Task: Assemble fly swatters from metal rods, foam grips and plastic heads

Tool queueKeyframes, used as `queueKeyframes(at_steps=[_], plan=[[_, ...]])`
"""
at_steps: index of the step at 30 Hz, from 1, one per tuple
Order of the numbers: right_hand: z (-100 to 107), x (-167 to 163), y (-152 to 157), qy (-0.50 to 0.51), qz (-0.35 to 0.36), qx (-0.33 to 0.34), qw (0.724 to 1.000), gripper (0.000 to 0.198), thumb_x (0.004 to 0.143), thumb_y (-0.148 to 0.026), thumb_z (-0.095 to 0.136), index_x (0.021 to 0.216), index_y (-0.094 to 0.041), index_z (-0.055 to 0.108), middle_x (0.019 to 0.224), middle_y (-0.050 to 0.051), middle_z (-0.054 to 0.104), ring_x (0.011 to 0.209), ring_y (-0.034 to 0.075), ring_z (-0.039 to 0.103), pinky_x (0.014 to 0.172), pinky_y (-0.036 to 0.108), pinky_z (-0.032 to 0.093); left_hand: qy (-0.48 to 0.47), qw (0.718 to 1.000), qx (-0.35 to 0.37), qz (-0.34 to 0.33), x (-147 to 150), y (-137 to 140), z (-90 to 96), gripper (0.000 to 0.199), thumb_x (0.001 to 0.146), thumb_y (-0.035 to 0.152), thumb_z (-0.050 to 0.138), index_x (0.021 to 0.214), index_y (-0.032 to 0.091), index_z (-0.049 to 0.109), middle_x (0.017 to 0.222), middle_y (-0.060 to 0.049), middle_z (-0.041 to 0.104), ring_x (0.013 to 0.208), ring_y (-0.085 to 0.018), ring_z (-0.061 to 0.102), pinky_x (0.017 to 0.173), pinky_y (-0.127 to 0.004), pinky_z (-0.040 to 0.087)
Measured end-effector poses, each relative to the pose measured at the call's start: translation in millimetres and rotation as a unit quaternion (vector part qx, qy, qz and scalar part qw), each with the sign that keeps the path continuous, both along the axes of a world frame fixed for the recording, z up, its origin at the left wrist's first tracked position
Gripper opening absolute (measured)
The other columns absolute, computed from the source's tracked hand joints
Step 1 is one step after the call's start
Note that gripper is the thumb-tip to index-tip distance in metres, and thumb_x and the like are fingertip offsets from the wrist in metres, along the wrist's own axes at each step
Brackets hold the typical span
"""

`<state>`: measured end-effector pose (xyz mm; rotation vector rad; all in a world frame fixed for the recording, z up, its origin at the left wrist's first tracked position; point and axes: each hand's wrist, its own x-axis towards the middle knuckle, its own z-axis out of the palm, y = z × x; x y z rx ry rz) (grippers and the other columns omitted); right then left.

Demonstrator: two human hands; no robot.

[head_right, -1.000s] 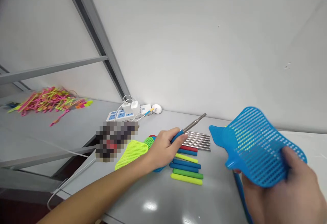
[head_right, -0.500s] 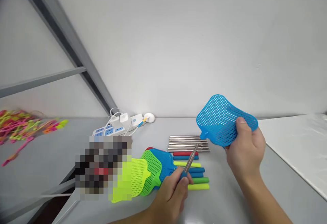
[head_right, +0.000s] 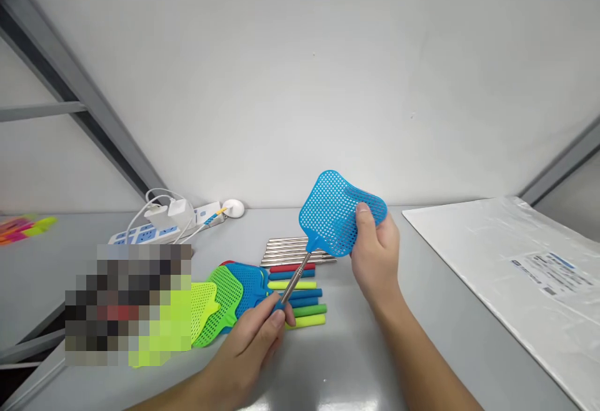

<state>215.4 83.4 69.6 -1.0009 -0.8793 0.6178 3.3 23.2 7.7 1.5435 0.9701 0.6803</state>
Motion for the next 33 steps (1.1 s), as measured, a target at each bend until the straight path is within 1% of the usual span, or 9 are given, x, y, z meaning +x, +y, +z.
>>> queueKeyframes(at_steps=[3,7,11,14,17,21,24,28,33], plan=[[2.2,-0.7,-2.0,-0.009,0.005,0.008,1.000,0.026,0.088,-0.050,0.058,0.089,-0.024,0.057,0.075,0.000,0.059,0.064,0.018,0.059,0.058,0.032,0.052,-0.011,1.000,-0.002,0.008,0.6,-1.1,1.1,0.040,0.100,0.054,0.037,0.088,0.021,0.055,0.058,0.006,0.035,0.052,-0.011,0.034,0.049,-0.025,0.026],[4.1,-1.4,-1.6,0.031,0.041,0.001,0.999,0.026,0.087,-0.049,0.061,0.093,-0.024,0.058,0.071,-0.002,0.058,0.058,0.015,0.055,0.051,0.027,0.047,-0.021,1.000,-0.003,0.011,0.7,0.1,1.7,0.040,0.099,0.054,0.039,0.088,0.020,0.055,0.056,0.007,0.032,0.050,-0.011,0.030,0.048,-0.025,0.024],[6.9,-3.0,-2.5,0.052,0.084,-0.009,0.995,0.028,0.086,-0.050,0.063,0.083,-0.023,0.057,0.063,-0.005,0.052,0.049,0.011,0.048,0.043,0.023,0.039,-0.019,1.000,0.006,0.021,-0.2,1.6,-0.1,0.041,0.100,0.053,0.038,0.088,0.019,0.056,0.056,0.007,0.032,0.049,-0.010,0.029,0.047,-0.024,0.023],[8.1,-7.4,-7.2,-0.005,0.109,-0.035,0.993,0.034,0.085,-0.052,0.064,0.073,-0.021,0.056,0.057,-0.004,0.052,0.045,0.010,0.045,0.040,0.023,0.034,-0.006,1.000,0.017,0.017,-1.0,1.2,-2.6,0.041,0.100,0.054,0.037,0.091,0.019,0.056,0.056,0.007,0.033,0.048,-0.010,0.030,0.047,-0.024,0.023],[5.2,-17.9,-13.1,-0.082,0.133,-0.044,0.987,0.039,0.087,-0.051,0.064,0.066,-0.020,0.053,0.054,-0.004,0.051,0.047,0.010,0.047,0.045,0.024,0.037,0.002,1.000,0.022,0.014,-2.5,1.5,-3.7,0.040,0.100,0.054,0.036,0.093,0.019,0.056,0.056,0.007,0.035,0.048,-0.010,0.032,0.047,-0.024,0.024],[-3.2,-34.8,-14.6,-0.072,0.171,-0.036,0.982,0.042,0.090,-0.048,0.062,0.063,-0.021,0.044,0.052,-0.006,0.044,0.049,0.010,0.045,0.051,0.025,0.039,-0.024,0.999,0.021,0.017,-3.9,5.6,3.9,0.039,0.100,0.053,0.038,0.095,0.019,0.056,0.056,0.007,0.034,0.047,-0.009,0.031,0.046,-0.024,0.024],[-6.5,-40.5,-11.9,-0.032,0.162,-0.025,0.986,0.044,0.090,-0.046,0.061,0.061,-0.022,0.040,0.051,-0.007,0.038,0.047,0.009,0.039,0.050,0.025,0.037,-0.062,0.998,-0.008,0.000,0.3,7.9,17.2,0.037,0.100,0.052,0.041,0.095,0.019,0.055,0.057,0.008,0.033,0.046,-0.008,0.028,0.045,-0.022,0.023],[-2.7,-38.3,-10.2,0.015,0.139,-0.029,0.990,0.044,0.090,-0.045,0.061,0.061,-0.023,0.037,0.049,-0.009,0.033,0.045,0.008,0.034,0.046,0.025,0.036,-0.110,0.991,-0.076,-0.016,13.6,5.6,32.1,0.036,0.098,0.053,0.044,0.089,0.019,0.052,0.054,0.009,0.033,0.042,-0.006,0.024,0.041,-0.020,0.023],[0.6,-40.3,-13.7,0.063,0.187,-0.037,0.980,0.045,0.087,-0.045,0.065,0.062,-0.024,0.034,0.048,-0.011,0.028,0.041,0.007,0.029,0.043,0.024,0.034,-0.174,0.973,-0.145,-0.045,29.3,9.5,37.1,0.032,0.097,0.051,0.047,0.087,0.021,0.050,0.050,0.012,0.030,0.037,-0.005,0.018,0.034,-0.016,0.024]])
